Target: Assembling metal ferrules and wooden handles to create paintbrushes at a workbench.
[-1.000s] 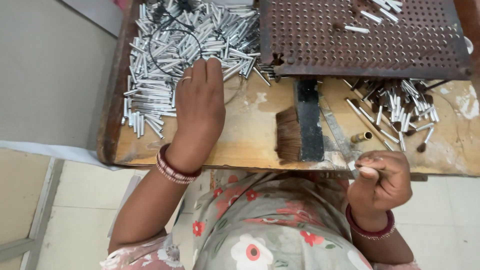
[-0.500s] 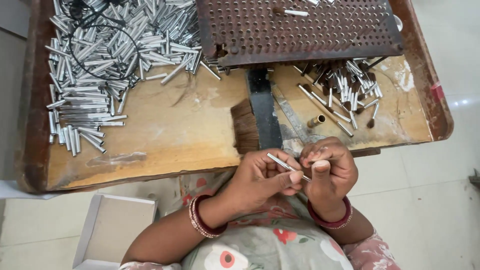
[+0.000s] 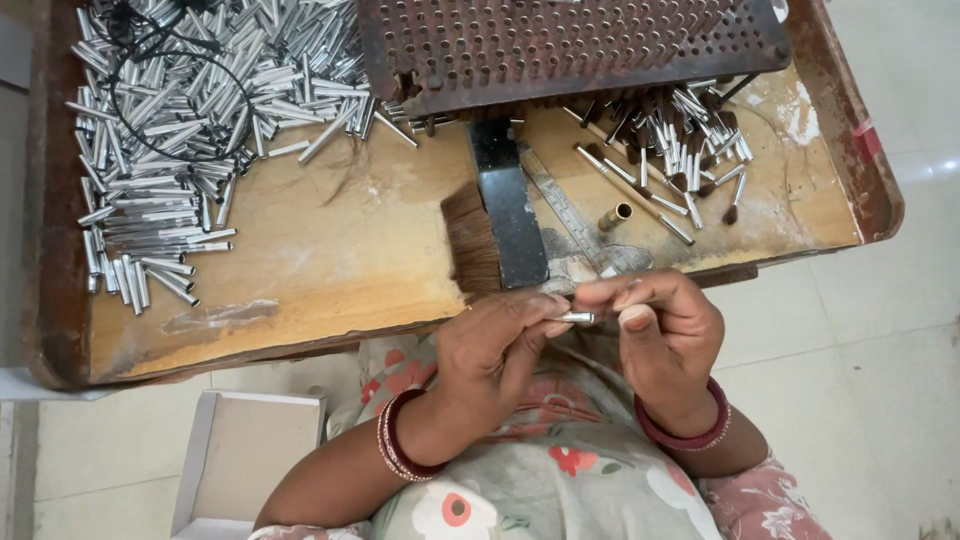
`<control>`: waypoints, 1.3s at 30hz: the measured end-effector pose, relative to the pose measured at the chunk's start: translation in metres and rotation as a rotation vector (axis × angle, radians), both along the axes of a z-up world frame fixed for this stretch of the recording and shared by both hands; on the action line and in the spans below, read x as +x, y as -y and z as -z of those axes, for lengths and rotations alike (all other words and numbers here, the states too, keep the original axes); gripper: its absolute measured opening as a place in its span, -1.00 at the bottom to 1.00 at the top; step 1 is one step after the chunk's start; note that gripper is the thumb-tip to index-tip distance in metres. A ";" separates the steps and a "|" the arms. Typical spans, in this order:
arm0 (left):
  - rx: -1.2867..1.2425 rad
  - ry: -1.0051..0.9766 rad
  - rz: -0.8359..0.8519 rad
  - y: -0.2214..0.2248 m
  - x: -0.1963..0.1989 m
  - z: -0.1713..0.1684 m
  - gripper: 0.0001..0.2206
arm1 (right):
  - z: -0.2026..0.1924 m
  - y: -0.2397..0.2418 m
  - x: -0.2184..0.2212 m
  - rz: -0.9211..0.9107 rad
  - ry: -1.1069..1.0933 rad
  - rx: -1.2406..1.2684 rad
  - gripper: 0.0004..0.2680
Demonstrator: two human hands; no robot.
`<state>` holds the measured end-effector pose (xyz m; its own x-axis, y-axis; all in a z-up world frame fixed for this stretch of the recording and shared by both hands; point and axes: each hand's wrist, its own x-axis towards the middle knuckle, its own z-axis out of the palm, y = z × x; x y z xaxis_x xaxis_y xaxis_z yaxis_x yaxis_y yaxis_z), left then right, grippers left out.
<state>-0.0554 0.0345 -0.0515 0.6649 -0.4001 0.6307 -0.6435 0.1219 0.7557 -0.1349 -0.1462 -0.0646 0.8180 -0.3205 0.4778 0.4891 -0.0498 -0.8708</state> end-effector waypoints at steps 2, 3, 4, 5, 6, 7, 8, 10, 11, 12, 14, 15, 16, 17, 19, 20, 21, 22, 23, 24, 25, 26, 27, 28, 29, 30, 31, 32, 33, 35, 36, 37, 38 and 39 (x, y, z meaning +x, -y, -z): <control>-0.017 -0.009 0.007 -0.002 0.002 0.000 -0.83 | -0.001 -0.001 -0.003 -0.057 -0.036 0.082 -0.84; -0.040 -0.017 0.005 -0.003 0.004 0.000 -0.83 | -0.001 -0.001 -0.003 -0.122 -0.070 0.159 -0.85; -0.040 -0.018 0.010 -0.003 0.007 0.000 -0.83 | -0.002 -0.001 -0.002 -0.117 -0.071 0.159 -0.85; -0.049 -0.020 0.022 -0.003 0.009 0.001 -0.83 | -0.003 -0.002 -0.001 -0.091 -0.086 0.115 -0.85; -0.059 -0.021 0.035 -0.003 0.010 0.003 -0.84 | -0.003 -0.002 0.000 -0.065 -0.100 0.070 -0.85; -0.055 -0.029 0.033 -0.004 0.010 0.005 -0.84 | -0.003 -0.004 -0.001 -0.066 -0.109 0.074 -0.85; -0.059 -0.036 0.033 -0.005 0.009 0.007 -0.84 | -0.002 -0.005 -0.002 -0.042 -0.127 0.026 -0.85; -0.065 -0.034 0.030 -0.005 0.011 0.009 -0.84 | -0.004 -0.006 0.000 -0.023 -0.138 -0.025 -0.84; -0.076 -0.037 0.029 -0.006 0.011 0.009 -0.84 | -0.004 -0.006 0.000 -0.022 -0.136 -0.044 -0.84; -0.087 -0.039 0.029 -0.006 0.011 0.010 -0.84 | -0.005 -0.007 0.000 -0.022 -0.133 -0.064 -0.85; -0.092 -0.042 0.032 -0.008 0.009 0.009 -0.84 | -0.009 -0.008 -0.001 -0.013 -0.116 -0.117 -0.85; -0.098 -0.046 0.037 -0.008 0.008 0.008 -0.84 | -0.011 -0.008 -0.001 -0.001 -0.099 -0.172 -0.86; -0.098 -0.042 0.036 -0.009 0.007 0.007 -0.84 | -0.014 -0.009 0.000 -0.003 -0.095 -0.172 -0.86; -0.079 -0.054 0.040 -0.011 0.005 0.006 -0.83 | -0.017 -0.010 -0.002 0.037 -0.078 -0.275 -0.88; -0.058 -0.067 0.046 -0.014 0.002 0.007 -0.83 | -0.027 -0.011 -0.004 0.077 -0.062 -0.376 -0.89; -0.037 -0.065 0.047 -0.015 0.001 0.008 -0.82 | -0.033 -0.012 -0.004 0.119 -0.038 -0.483 -0.89; -0.018 -0.061 0.049 -0.015 0.000 0.009 -0.82 | -0.038 -0.013 -0.005 0.161 -0.012 -0.592 -0.88; -0.017 -0.061 0.050 -0.016 0.001 0.007 -0.82 | -0.044 -0.010 -0.004 0.162 -0.012 -0.591 -0.88; -0.005 -0.054 0.054 -0.017 0.000 0.005 -0.81 | -0.049 -0.008 -0.005 0.141 -0.017 -0.630 -0.87; 0.007 -0.048 0.059 -0.018 -0.001 0.004 -0.81 | -0.054 -0.006 -0.006 0.119 -0.021 -0.669 -0.85; 0.007 -0.051 0.060 -0.018 0.000 0.005 -0.81 | -0.053 -0.006 -0.006 0.119 -0.024 -0.668 -0.85; 0.010 -0.051 0.072 -0.019 0.001 0.005 -0.81 | -0.053 -0.005 -0.006 0.095 -0.026 -0.676 -0.83; 0.012 -0.050 0.085 -0.019 0.003 0.006 -0.82 | -0.054 -0.005 -0.005 0.072 -0.026 -0.685 -0.81; 0.011 -0.050 0.086 -0.019 0.002 0.006 -0.82 | -0.062 -0.008 -0.001 0.072 -0.027 -0.685 -0.81; 0.002 -0.058 0.077 -0.019 0.002 0.007 -0.82 | -0.070 -0.010 0.005 0.059 -0.020 -0.714 -0.73; -0.007 -0.066 0.069 -0.020 0.003 0.007 -0.82 | -0.079 -0.014 0.011 0.046 -0.012 -0.742 -0.63; -0.012 -0.065 0.059 -0.020 0.003 0.008 -0.82 | -0.076 -0.014 0.013 0.037 -0.007 -0.747 -0.63; -0.021 -0.073 0.037 -0.020 0.004 0.008 -0.83 | -0.073 -0.015 0.016 0.015 0.012 -0.631 -0.59; -0.029 -0.082 0.016 -0.020 0.004 0.009 -0.83 | -0.070 -0.016 0.017 -0.008 0.027 -0.513 -0.53; -0.036 -0.097 0.017 -0.020 0.006 0.009 -0.84 | -0.040 -0.008 0.007 0.034 0.037 -0.437 -0.63; -0.040 -0.111 0.028 -0.019 0.007 0.008 -0.84 | -0.025 -0.003 0.002 0.085 0.045 -0.357 -0.73; -0.043 -0.110 0.025 -0.020 0.006 0.008 -0.84 | -0.016 -0.002 0.000 0.082 0.046 -0.360 -0.73; -0.048 -0.139 0.046 -0.019 0.006 0.007 -0.85 | -0.008 -0.001 -0.002 0.128 0.048 -0.422 -0.74; -0.053 -0.164 0.068 -0.019 0.006 0.006 -0.86 | 0.001 0.000 -0.003 0.177 0.053 -0.484 -0.76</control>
<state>-0.0489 0.0539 -0.0579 0.7330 -0.4167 0.5377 -0.5012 0.2037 0.8411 -0.1379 -0.1464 -0.0652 0.7422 -0.1839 0.6444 0.4793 -0.5264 -0.7022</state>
